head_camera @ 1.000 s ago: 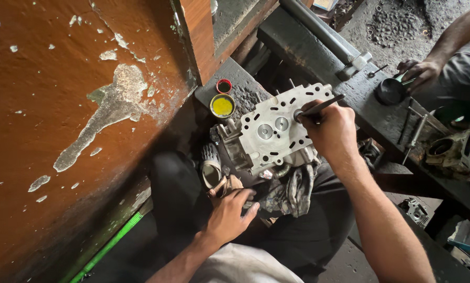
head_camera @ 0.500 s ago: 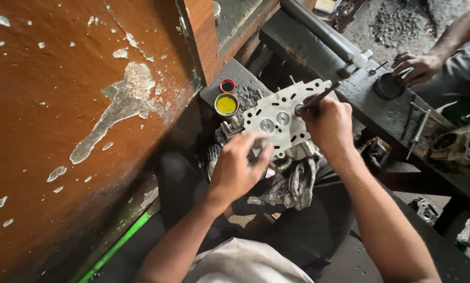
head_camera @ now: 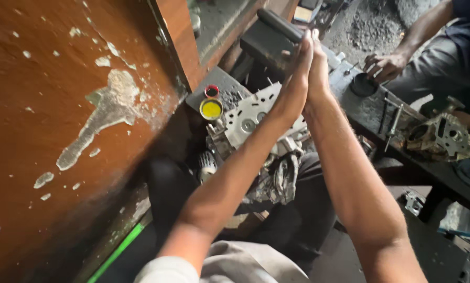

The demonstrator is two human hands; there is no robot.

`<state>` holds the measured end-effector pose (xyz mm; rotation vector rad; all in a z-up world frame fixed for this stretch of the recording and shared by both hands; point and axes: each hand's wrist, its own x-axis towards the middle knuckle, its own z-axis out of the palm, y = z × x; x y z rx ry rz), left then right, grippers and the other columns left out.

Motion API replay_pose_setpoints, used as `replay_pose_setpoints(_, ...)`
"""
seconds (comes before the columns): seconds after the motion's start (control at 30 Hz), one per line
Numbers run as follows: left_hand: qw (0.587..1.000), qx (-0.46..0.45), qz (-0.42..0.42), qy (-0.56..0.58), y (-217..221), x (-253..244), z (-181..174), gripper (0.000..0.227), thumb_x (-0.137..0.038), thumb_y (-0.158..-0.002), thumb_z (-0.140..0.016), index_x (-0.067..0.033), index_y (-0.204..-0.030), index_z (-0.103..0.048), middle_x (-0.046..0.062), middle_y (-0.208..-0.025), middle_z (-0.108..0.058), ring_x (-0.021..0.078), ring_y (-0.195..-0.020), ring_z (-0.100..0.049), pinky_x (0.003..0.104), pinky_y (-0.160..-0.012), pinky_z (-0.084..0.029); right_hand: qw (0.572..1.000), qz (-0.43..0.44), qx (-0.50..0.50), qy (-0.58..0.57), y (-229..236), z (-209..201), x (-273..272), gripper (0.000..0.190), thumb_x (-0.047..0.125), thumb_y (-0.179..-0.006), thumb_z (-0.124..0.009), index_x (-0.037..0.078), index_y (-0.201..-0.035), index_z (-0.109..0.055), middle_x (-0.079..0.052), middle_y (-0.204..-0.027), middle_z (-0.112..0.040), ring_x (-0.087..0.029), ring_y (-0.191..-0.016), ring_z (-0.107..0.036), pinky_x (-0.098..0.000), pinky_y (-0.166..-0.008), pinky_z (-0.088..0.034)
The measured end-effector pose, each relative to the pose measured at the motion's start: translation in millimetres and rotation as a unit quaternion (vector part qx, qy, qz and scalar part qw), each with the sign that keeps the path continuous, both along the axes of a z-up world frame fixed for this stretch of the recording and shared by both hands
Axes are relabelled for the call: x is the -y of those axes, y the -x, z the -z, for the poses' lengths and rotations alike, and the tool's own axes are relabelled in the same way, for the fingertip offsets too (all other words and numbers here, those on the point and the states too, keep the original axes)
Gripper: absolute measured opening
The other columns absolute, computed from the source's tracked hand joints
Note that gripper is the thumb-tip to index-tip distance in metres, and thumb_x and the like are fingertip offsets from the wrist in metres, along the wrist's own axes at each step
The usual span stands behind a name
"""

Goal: The person cleans a metal engine cylinder head using a rag and a small metal rod. They wipe the surface and holes, dip the rod into a yellow liquid, and apply it to the cylinder head. The person also wipes a metal rod and a small container with the rag.

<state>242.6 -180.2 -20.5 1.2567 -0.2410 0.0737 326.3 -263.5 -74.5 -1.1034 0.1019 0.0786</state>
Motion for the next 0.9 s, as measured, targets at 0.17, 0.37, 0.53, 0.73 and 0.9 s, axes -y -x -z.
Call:
replay_pose_setpoints(0.17,0.993,0.031,0.065,0.094,-32.6,-1.5,19.1,0.091,-0.069,-0.104,-0.018,-0.0052,-0.168,-0.004,0.016,-0.176,-0.002,0.0278,-0.164,-0.002,0.038,-0.131,-0.002,0.999,0.018,0.029,-0.025,65.2,-26.3,-17.9,0.065,0.051,-0.102,-0.043,0.009,-0.151,-0.045,-0.009,-0.152,-0.052,-0.024,-0.137,-0.05,-0.0384,-0.116,-0.036)
replay_pose_setpoints(0.37,0.974,0.068,0.092,0.195,-96.5,-2.4,39.5,0.092,-0.072,-0.105,-0.018,-0.0072,-0.169,-0.002,0.012,-0.179,0.004,0.0261,-0.167,0.0,0.038,-0.135,0.004,0.998,0.038,0.022,-0.045,123.6,-44.4,-55.3,0.062,0.046,-0.108,-0.037,0.003,-0.152,-0.045,-0.008,-0.156,-0.051,-0.018,-0.143,-0.044,-0.034,-0.121,-0.027)
replay_pose_setpoints(0.53,0.979,0.074,0.113,0.15,-97.6,4.4,31.0,0.101,-0.078,-0.099,-0.016,-0.008,-0.169,0.002,0.013,-0.177,0.004,0.0308,-0.163,-0.005,0.04,-0.133,0.0,0.995,0.053,0.014,-0.087,132.0,-45.8,-54.4,0.053,0.042,-0.107,-0.038,0.007,-0.145,-0.05,-0.011,-0.146,-0.056,-0.022,-0.134,-0.05,-0.0383,-0.119,-0.033)
replay_pose_setpoints(0.73,0.983,-0.115,0.14,-0.024,-24.4,-13.3,14.1,0.103,-0.078,-0.095,-0.02,-0.0029,-0.166,-0.015,0.02,-0.172,-0.009,0.0298,-0.159,-0.006,0.04,-0.127,-0.008,0.981,0.112,-0.109,-0.117,70.2,-33.1,-24.7,0.051,0.049,-0.112,-0.036,0.002,-0.126,-0.05,-0.018,-0.112,-0.049,-0.032,-0.107,-0.044,-0.0495,-0.098,-0.038)
replay_pose_setpoints(0.9,0.989,-0.071,0.13,-0.014,23.0,-37.5,5.9,0.096,-0.072,-0.101,-0.025,-0.0004,-0.164,-0.015,0.019,-0.174,-0.01,0.0281,-0.162,-0.005,0.038,-0.129,-0.006,0.973,0.175,0.112,0.1,4.3,21.8,0.3,0.065,0.049,-0.114,-0.033,-0.001,-0.155,-0.025,-0.015,-0.157,-0.03,-0.026,-0.139,-0.037,-0.0428,-0.12,-0.028)
